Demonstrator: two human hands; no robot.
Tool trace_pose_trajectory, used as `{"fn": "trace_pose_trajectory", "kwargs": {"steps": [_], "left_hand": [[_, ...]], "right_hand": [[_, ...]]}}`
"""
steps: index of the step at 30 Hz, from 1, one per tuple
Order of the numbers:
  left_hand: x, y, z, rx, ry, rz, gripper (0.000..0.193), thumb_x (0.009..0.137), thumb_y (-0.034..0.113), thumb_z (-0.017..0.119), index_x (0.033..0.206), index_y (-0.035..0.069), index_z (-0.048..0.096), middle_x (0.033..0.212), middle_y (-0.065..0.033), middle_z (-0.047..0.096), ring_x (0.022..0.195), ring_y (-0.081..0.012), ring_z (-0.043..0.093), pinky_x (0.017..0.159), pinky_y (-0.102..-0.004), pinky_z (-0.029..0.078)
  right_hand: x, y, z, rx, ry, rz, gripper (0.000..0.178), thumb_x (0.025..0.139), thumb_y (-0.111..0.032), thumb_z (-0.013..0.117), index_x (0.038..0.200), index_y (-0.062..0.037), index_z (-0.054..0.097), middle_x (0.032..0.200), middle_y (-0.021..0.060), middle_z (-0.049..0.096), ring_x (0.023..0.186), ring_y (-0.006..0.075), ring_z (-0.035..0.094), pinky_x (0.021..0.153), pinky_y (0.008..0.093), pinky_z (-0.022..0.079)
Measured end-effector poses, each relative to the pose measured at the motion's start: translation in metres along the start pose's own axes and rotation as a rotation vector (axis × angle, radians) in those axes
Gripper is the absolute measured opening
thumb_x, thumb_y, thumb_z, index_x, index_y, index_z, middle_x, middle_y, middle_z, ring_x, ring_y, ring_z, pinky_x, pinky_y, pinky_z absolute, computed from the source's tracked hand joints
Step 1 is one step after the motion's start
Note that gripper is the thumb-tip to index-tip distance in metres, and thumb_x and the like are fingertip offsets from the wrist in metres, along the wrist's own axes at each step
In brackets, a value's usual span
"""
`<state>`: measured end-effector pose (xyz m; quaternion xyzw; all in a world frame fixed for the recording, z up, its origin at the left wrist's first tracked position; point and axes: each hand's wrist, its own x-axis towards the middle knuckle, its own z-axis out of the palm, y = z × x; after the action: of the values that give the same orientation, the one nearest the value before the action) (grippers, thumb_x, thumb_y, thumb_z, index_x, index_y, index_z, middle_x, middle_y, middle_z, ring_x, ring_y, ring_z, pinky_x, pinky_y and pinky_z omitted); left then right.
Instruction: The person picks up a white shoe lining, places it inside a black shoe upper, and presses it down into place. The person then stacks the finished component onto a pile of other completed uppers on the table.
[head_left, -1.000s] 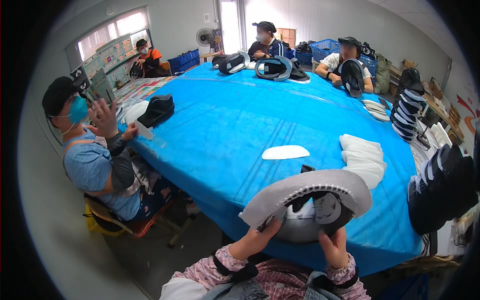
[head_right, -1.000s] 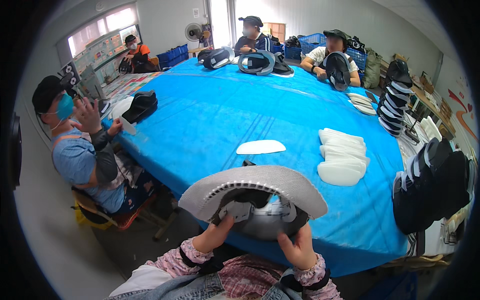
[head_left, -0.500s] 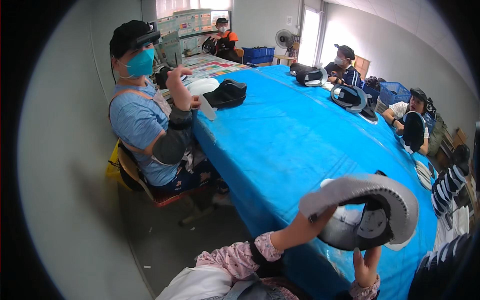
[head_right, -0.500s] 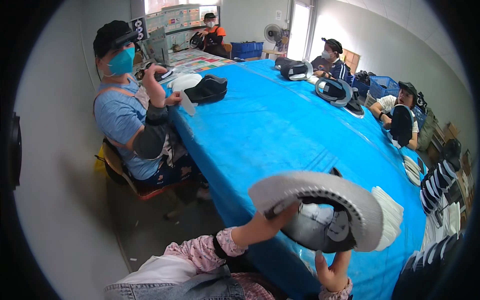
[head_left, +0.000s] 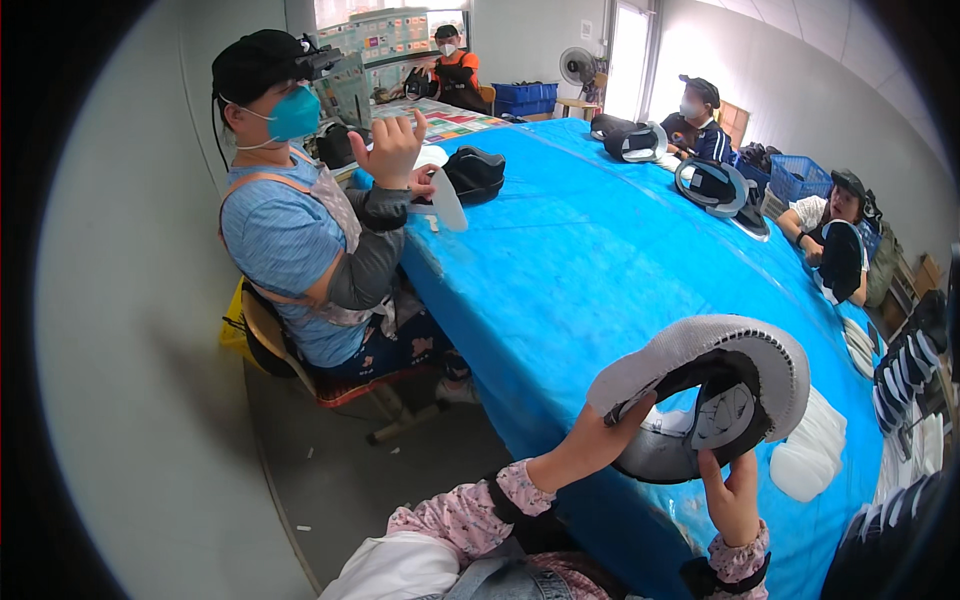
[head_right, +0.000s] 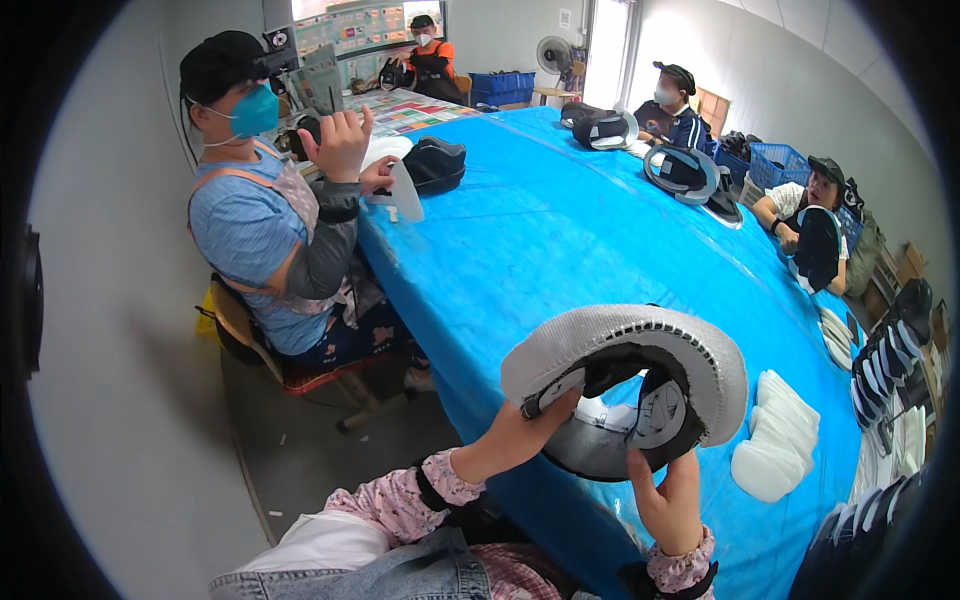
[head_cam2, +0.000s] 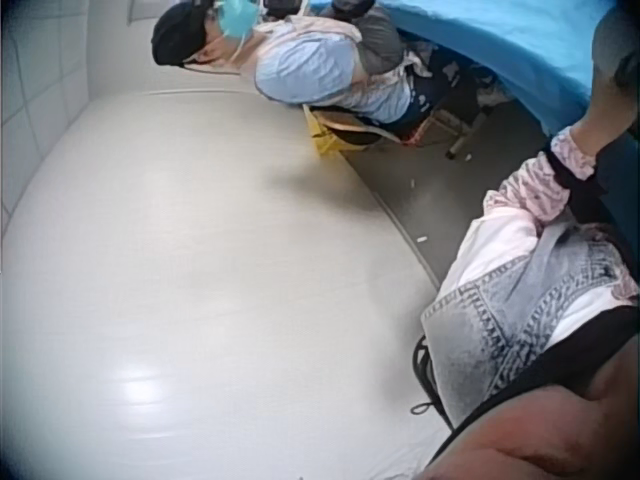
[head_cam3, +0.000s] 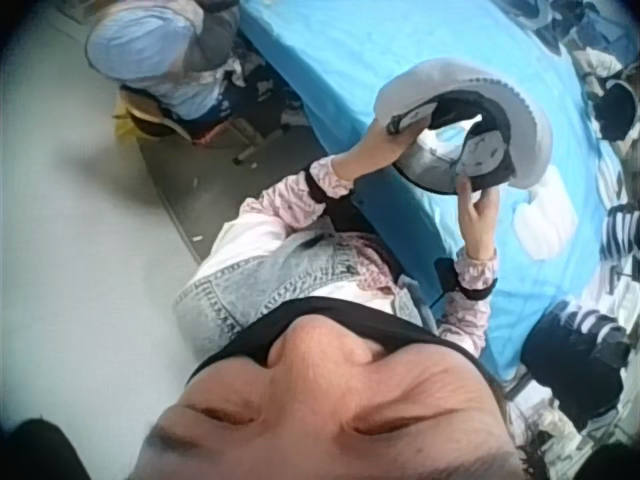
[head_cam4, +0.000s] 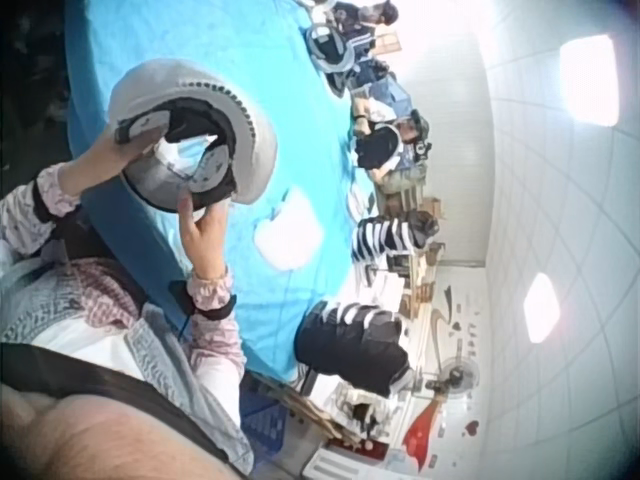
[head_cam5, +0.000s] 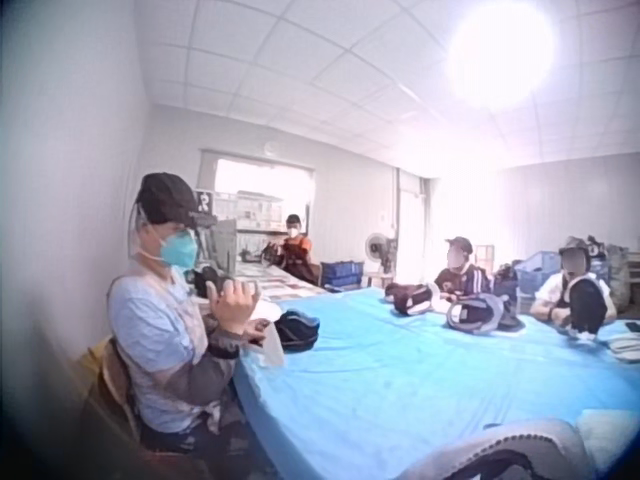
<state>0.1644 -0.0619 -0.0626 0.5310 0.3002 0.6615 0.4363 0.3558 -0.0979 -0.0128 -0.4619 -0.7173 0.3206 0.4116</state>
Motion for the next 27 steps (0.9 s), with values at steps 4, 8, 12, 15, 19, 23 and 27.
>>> {"fn": "trace_pose_trajectory", "kwargs": {"steps": [4, 8, 12, 15, 19, 23, 27], "left_hand": [[-0.003, 0.000, -0.008, -0.043, 0.035, -0.051, 0.020, 0.090, 0.012, 0.056, 0.107, 0.002, 0.055, 0.093, -0.0009, 0.057, 0.083, -0.0082, 0.051, 0.069, -0.0237, 0.043], [0.001, -0.004, -0.014, 0.009, 0.018, -0.103, 0.026, 0.090, 0.017, 0.056, 0.110, 0.001, 0.054, 0.097, -0.0024, 0.058, 0.086, -0.0107, 0.052, 0.072, -0.0258, 0.044], [-0.009, -0.029, -0.022, 0.145, 0.001, -0.155, 0.034, 0.091, 0.026, 0.055, 0.115, 0.002, 0.051, 0.101, -0.0048, 0.057, 0.091, -0.0125, 0.052, 0.076, -0.0279, 0.044], [-0.017, -0.039, -0.026, 0.133, 0.049, -0.120, 0.025, 0.090, 0.015, 0.055, 0.109, -0.001, 0.053, 0.094, -0.0073, 0.059, 0.086, -0.0144, 0.055, 0.073, -0.0292, 0.044], [-0.024, -0.043, -0.031, 0.116, -0.019, -0.201, 0.038, 0.092, 0.027, 0.054, 0.118, 0.000, 0.048, 0.110, -0.0066, 0.055, 0.101, -0.0146, 0.051, 0.084, -0.0287, 0.042], [-0.033, -0.050, -0.044, 0.080, 0.062, -0.205, 0.038, 0.092, 0.026, 0.054, 0.119, 0.000, 0.048, 0.112, -0.0065, 0.054, 0.103, -0.0151, 0.050, 0.086, -0.0286, 0.041], [-0.034, -0.053, -0.046, 0.095, 0.109, -0.174, 0.037, 0.091, 0.025, 0.054, 0.118, 0.001, 0.049, 0.112, -0.0066, 0.054, 0.104, -0.0153, 0.050, 0.087, -0.0287, 0.040]], "right_hand": [[-0.001, 0.013, -0.015, 0.153, -0.141, 0.034, 0.043, 0.084, -0.012, 0.056, 0.123, 0.0015, 0.044, 0.119, 0.0127, 0.049, 0.110, 0.0225, 0.045, 0.096, 0.0332, 0.033], [0.023, 0.051, -0.035, 0.318, -0.183, 0.041, 0.058, 0.095, -0.040, 0.031, 0.131, 0.0042, 0.036, 0.132, 0.0117, 0.042, 0.124, 0.0241, 0.037, 0.103, 0.0340, 0.027], [0.064, 0.116, -0.044, 0.205, -0.010, 0.174, 0.051, 0.096, -0.037, 0.034, 0.130, 0.0007, 0.040, 0.129, 0.0116, 0.047, 0.121, 0.0199, 0.041, 0.102, 0.0356, 0.030], [0.095, 0.156, -0.048, -0.361, -0.143, -0.288, 0.041, 0.087, -0.024, 0.049, 0.123, -0.0024, 0.047, 0.120, 0.0143, 0.052, 0.114, 0.0274, 0.047, 0.100, 0.0400, 0.033], [0.099, 0.208, -0.050, -0.765, -0.124, -0.207, 0.042, 0.075, -0.017, 0.062, 0.116, -0.0076, 0.052, 0.123, 0.0144, 0.049, 0.115, 0.0339, 0.043, 0.095, 0.0465, 0.036], [0.100, 0.188, -0.037, -0.852, -0.120, -0.079, 0.046, 0.072, -0.017, 0.068, 0.114, -0.0074, 0.053, 0.117, 0.0139, 0.051, 0.108, 0.0327, 0.047, 0.088, 0.0420, 0.041], [0.099, 0.164, -0.031, -0.893, -0.085, -0.045, 0.046, 0.071, -0.023, 0.071, 0.110, -0.0048, 0.054, 0.106, 0.0132, 0.053, 0.096, 0.0312, 0.051, 0.081, 0.0390, 0.044]]}}
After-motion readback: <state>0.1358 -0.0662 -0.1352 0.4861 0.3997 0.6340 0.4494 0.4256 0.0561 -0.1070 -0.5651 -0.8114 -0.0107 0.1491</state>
